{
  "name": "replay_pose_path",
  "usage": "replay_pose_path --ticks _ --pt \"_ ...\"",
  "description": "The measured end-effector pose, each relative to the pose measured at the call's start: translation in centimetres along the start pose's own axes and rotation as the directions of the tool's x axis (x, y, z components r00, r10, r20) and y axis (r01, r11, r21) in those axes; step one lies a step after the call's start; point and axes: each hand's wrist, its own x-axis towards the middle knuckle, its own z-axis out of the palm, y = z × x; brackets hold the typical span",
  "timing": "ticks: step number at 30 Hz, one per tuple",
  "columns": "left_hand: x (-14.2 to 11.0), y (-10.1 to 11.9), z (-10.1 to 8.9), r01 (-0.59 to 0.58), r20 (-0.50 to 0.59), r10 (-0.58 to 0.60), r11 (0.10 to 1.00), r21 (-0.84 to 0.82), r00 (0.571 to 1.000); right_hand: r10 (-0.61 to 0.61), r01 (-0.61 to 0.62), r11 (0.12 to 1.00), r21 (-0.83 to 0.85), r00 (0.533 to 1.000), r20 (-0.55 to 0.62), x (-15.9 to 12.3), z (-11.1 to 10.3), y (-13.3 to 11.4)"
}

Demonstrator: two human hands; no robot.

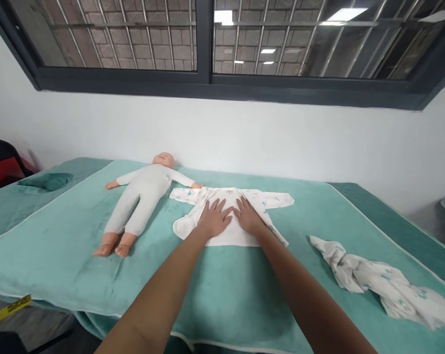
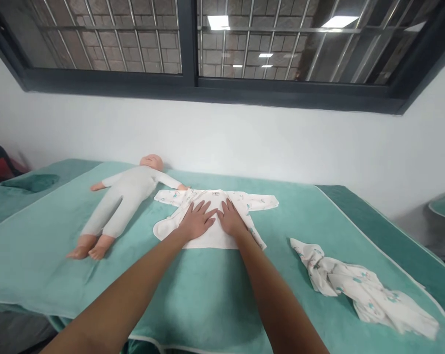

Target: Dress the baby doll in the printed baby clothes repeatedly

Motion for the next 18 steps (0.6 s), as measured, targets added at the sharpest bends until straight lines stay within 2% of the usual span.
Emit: replay_pose_path --ticks 9,18 --pt "-4.7 1.9 -0.6 -0.074 0.055 0.075 0.997 -0.023 0.996 0.004 0.000 0.998 -0.063 0.998 0.063 -3.9 -1.1 -1.3" --pt "-7.1 2.8 -0.9 -0.098 0.030 0.099 0.995 -0.022 0.995 0.065 -0.057 0.993 -0.105 0.994 0.082 -7.0 -1.9 -2.7"
